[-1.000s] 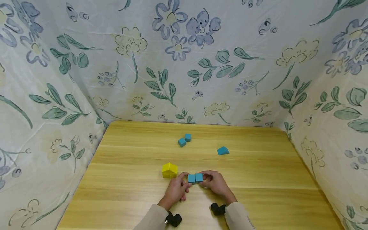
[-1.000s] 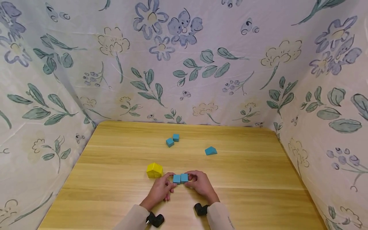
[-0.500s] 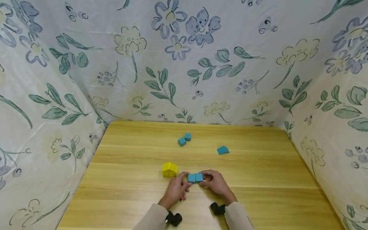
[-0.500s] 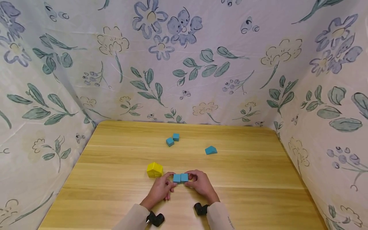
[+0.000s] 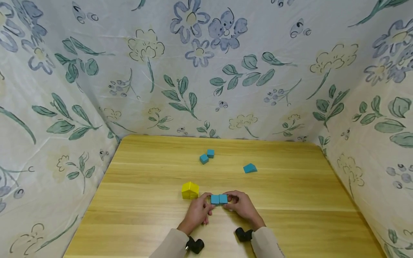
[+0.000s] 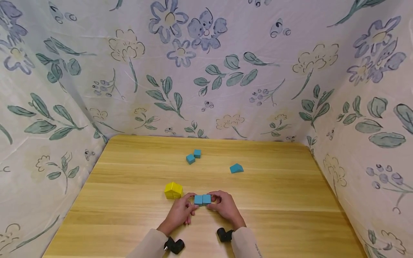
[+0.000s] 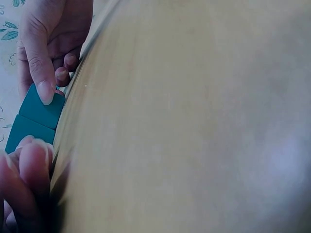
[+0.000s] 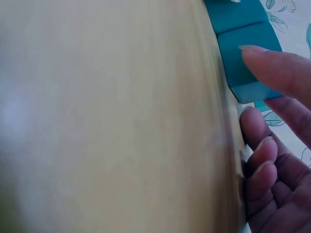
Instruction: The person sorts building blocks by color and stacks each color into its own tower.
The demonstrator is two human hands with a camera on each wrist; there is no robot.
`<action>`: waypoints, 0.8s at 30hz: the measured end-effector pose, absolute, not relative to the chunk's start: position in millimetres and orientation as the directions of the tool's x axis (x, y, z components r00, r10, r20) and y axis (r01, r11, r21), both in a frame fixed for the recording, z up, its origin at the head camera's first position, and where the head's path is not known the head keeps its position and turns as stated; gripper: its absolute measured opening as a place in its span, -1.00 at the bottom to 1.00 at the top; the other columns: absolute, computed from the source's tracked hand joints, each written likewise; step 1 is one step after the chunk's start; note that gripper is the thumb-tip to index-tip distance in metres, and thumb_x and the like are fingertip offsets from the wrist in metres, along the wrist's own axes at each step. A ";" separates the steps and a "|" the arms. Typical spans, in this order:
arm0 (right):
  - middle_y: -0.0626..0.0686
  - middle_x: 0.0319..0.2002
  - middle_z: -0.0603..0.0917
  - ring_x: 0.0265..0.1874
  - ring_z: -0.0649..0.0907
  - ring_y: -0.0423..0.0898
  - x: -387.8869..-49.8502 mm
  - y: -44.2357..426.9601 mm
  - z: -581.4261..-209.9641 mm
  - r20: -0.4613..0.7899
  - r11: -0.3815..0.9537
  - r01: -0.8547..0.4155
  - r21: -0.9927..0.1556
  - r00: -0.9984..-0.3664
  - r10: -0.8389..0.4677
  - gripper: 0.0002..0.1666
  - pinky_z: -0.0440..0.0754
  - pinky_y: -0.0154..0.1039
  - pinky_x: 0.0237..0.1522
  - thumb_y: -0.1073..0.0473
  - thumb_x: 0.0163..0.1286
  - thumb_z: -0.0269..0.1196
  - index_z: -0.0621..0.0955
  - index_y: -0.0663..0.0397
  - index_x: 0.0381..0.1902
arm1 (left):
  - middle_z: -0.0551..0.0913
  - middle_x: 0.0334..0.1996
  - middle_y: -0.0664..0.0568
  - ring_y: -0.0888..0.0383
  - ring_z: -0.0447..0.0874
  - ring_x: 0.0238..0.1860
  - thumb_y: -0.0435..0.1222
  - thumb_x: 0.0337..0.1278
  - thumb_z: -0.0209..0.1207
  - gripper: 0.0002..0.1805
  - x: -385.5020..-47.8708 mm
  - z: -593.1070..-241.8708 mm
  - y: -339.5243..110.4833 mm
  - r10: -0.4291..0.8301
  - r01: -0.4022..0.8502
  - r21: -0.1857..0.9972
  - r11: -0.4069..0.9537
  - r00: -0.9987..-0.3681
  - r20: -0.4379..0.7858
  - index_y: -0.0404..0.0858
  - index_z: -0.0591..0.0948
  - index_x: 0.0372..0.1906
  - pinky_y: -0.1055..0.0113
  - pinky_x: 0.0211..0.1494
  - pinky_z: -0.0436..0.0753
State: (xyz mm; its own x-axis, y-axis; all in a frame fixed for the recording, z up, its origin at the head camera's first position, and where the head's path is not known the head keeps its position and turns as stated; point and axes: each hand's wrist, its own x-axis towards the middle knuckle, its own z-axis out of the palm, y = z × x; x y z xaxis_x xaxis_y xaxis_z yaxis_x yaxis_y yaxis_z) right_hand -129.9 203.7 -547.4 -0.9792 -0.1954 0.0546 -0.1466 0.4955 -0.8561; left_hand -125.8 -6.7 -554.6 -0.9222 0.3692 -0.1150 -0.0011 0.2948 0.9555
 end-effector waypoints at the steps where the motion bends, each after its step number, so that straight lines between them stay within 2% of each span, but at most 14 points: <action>1: 0.03 -0.43 0.57 -0.53 0.43 -0.23 -130.0 203.4 -547.0 0.054 0.499 -0.146 -0.855 -0.980 -0.193 -0.65 0.40 -0.37 -0.49 0.30 0.04 0.48 0.70 0.20 -0.17 | 0.56 -0.65 0.06 0.25 0.42 -0.86 -0.37 0.28 0.16 -0.60 -125.7 -554.3 -6.6 0.368 -0.005 0.955 0.296 -0.922 -0.119 -0.29 0.44 0.19 0.28 -0.76 0.52; 7: 0.05 -0.40 0.57 -0.51 0.42 -0.20 -129.1 201.3 -542.9 -0.021 0.516 -0.073 -0.854 -0.985 -0.173 -0.64 0.37 -0.38 -0.47 0.30 0.06 0.47 0.70 0.19 -0.13 | 0.56 -0.65 0.05 0.25 0.42 -0.85 -0.37 0.28 0.16 -0.59 -124.8 -553.6 -6.8 0.368 -0.010 0.953 0.302 -0.921 -0.127 -0.30 0.43 0.21 0.29 -0.76 0.51; 18: 0.06 -0.38 0.58 -0.51 0.42 -0.21 -128.9 201.3 -543.9 -0.025 0.496 -0.070 -0.866 -0.983 -0.184 -0.62 0.38 -0.38 -0.46 0.29 0.06 0.48 0.69 0.21 -0.11 | 0.55 -0.65 0.05 0.25 0.42 -0.85 -0.37 0.28 0.16 -0.59 -124.8 -556.4 -6.9 0.371 -0.004 0.954 0.299 -0.921 -0.120 -0.30 0.43 0.21 0.28 -0.76 0.52; 24: 0.02 -0.39 0.58 -0.50 0.43 -0.20 -129.7 201.9 -543.3 -0.034 0.521 -0.058 -0.851 -0.986 -0.165 -0.64 0.39 -0.38 -0.46 0.27 0.05 0.49 0.70 0.14 -0.14 | 0.56 -0.65 0.06 0.26 0.43 -0.86 -0.36 0.28 0.17 -0.57 -125.5 -556.1 -6.9 0.372 0.011 0.953 0.302 -0.922 -0.107 -0.32 0.43 0.22 0.30 -0.78 0.50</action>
State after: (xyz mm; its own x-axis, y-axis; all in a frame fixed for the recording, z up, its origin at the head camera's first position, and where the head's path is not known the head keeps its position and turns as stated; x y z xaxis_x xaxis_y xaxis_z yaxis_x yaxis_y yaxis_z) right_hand -129.7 201.9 -543.3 -0.9857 -0.1650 -0.0343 -0.0576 0.5212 -0.8515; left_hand -125.5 -6.9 -556.1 -0.9222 0.3716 -0.1072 0.0108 0.3019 0.9533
